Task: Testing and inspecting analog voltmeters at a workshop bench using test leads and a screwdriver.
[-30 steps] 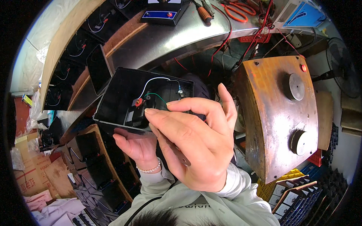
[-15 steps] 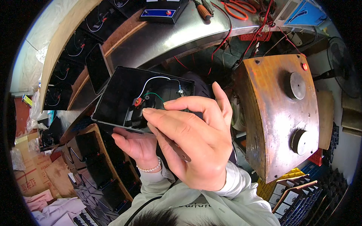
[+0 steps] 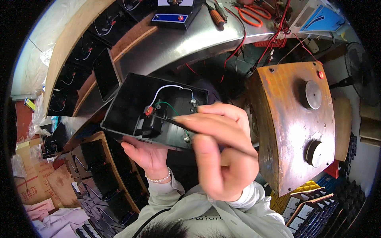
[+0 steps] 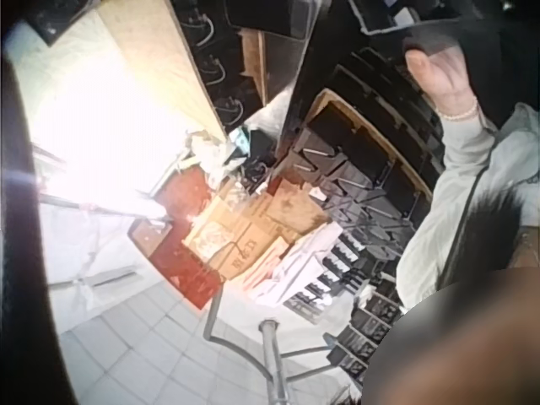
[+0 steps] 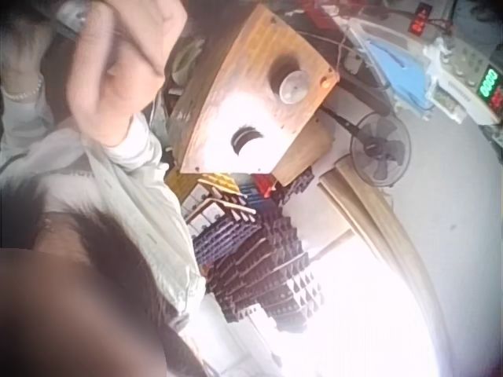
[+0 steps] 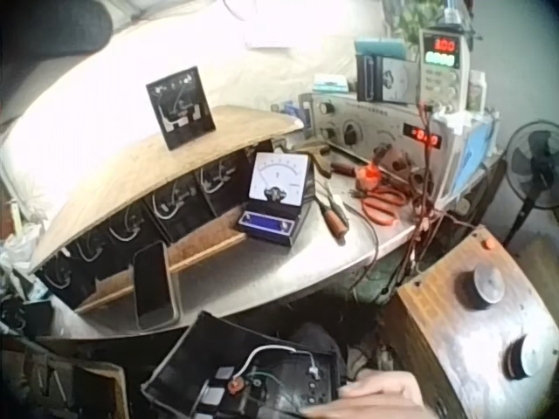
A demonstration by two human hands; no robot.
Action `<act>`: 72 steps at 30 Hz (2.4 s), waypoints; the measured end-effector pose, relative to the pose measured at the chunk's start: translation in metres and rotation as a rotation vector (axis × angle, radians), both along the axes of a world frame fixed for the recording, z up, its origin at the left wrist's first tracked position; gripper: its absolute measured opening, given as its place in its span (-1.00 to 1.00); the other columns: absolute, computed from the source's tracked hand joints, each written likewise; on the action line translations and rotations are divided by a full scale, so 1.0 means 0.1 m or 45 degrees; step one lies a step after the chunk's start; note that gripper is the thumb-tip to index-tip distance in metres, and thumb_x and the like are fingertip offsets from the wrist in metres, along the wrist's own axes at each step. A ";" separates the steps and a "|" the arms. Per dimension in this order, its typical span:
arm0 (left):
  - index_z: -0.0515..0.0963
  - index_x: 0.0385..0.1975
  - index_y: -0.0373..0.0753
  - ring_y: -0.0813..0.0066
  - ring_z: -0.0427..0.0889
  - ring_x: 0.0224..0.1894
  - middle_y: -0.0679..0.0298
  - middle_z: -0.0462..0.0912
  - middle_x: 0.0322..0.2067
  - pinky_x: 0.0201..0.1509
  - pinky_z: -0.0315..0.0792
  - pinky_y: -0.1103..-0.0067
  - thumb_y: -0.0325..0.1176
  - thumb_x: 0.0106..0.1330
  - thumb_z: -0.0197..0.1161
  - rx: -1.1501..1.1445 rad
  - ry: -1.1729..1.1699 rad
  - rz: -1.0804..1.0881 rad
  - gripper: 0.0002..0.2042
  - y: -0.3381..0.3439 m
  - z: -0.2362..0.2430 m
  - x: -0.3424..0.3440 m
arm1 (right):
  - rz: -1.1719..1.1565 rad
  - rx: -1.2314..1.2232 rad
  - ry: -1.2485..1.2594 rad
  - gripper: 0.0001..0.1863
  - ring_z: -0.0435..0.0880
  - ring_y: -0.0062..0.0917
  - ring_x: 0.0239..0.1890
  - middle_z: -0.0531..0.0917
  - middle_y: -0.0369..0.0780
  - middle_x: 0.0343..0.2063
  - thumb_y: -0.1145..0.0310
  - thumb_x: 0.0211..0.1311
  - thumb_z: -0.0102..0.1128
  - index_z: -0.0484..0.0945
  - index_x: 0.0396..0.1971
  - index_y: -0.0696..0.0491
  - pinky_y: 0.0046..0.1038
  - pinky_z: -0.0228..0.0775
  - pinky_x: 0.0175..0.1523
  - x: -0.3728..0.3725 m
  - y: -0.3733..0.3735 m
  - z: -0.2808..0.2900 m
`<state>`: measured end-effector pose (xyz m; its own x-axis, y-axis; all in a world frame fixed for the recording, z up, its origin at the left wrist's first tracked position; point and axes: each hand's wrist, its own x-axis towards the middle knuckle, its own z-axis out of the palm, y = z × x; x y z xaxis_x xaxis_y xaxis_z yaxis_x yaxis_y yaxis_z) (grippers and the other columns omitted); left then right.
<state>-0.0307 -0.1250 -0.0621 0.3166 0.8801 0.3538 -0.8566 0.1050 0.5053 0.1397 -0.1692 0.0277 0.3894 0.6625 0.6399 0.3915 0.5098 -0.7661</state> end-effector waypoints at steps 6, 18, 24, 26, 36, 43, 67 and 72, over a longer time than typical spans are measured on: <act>0.40 0.31 0.14 0.15 0.23 0.41 0.36 0.31 0.37 0.45 0.09 -0.01 0.10 0.28 0.28 -0.176 0.135 -0.057 -0.41 -0.07 -0.09 0.04 | 0.222 -0.098 1.296 -0.73 0.47 -0.56 -0.17 0.57 -0.14 -0.18 0.29 0.51 -0.03 0.49 -0.06 0.20 -0.45 0.33 0.04 -0.02 0.05 -0.14; 0.46 0.26 0.12 0.16 0.20 0.43 0.33 0.32 0.37 0.46 0.06 -0.02 0.06 0.24 0.35 -0.260 0.151 -0.130 -0.43 -0.03 -0.13 0.02 | 0.231 -0.052 1.441 -0.75 0.48 -0.54 -0.15 0.60 -0.19 -0.25 0.29 0.50 -0.02 0.53 -0.08 0.15 -0.47 0.24 0.02 0.06 0.01 -0.13; 0.49 0.20 -0.21 0.22 0.32 0.37 0.25 0.43 0.30 0.46 0.11 0.15 -0.23 0.18 0.43 -0.274 -0.068 -0.113 -0.44 -0.07 0.00 0.12 | 0.258 -0.044 1.453 -0.76 0.47 -0.55 -0.19 0.61 -0.18 -0.24 0.30 0.49 -0.01 0.53 -0.11 0.15 -0.48 0.25 0.00 0.09 0.01 -0.17; 0.48 0.21 -0.23 0.21 0.32 0.38 0.23 0.42 0.31 0.47 0.10 0.15 -0.23 0.18 0.43 -0.324 -0.038 -0.072 -0.43 -0.08 0.01 0.13 | 0.256 -0.043 1.461 -0.76 0.47 -0.55 -0.20 0.61 -0.18 -0.24 0.30 0.49 -0.01 0.54 -0.11 0.15 -0.48 0.24 0.00 0.09 0.01 -0.17; 0.37 0.26 -0.36 0.19 0.34 0.36 0.14 0.46 0.26 0.45 0.16 0.16 -0.34 0.13 0.46 -0.179 -0.191 -0.179 -0.33 -0.04 0.03 0.12 | 0.271 -0.094 1.445 -0.75 0.50 -0.55 -0.20 0.62 -0.16 -0.24 0.30 0.48 -0.02 0.55 -0.14 0.16 -0.49 0.26 0.00 0.08 0.05 -0.18; 0.03 0.43 -0.37 0.32 0.39 0.30 0.12 0.28 0.34 0.32 0.32 0.40 -0.08 -0.06 0.61 -0.144 0.489 0.521 0.10 0.18 0.51 0.39 | 0.200 -0.233 1.369 -0.76 0.60 -0.55 -0.16 0.66 -0.19 -0.17 0.29 0.49 -0.01 0.55 -0.13 0.14 -0.47 0.39 0.05 0.07 0.12 -0.33; 0.04 0.42 -0.34 0.03 0.35 0.29 -0.01 0.17 0.28 0.30 0.36 0.29 -0.32 0.07 0.55 0.559 1.744 0.857 -0.04 1.20 1.10 0.38 | 0.679 -0.615 1.273 -0.70 0.74 -0.38 -0.15 0.60 -0.27 -0.35 0.25 0.57 -0.15 0.47 -0.28 0.13 -0.51 0.64 -0.24 0.20 0.71 -0.59; 0.07 0.40 -0.25 0.08 0.29 0.36 0.01 0.08 0.34 0.37 0.32 0.24 -0.45 -0.02 0.58 0.815 1.576 1.022 -0.03 1.23 0.55 0.14 | 0.615 -0.702 1.232 -0.71 0.74 -0.41 -0.17 0.59 -0.28 -0.35 0.28 0.57 -0.16 0.48 -0.30 0.13 -0.53 0.62 -0.25 0.16 0.69 -0.53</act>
<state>-0.0163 -0.0017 -0.0073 0.2260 0.7669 0.6006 0.3653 -0.6383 0.6776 0.1556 -0.0999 -0.0253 0.1879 0.9631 -0.1927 -0.6030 -0.0417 -0.7967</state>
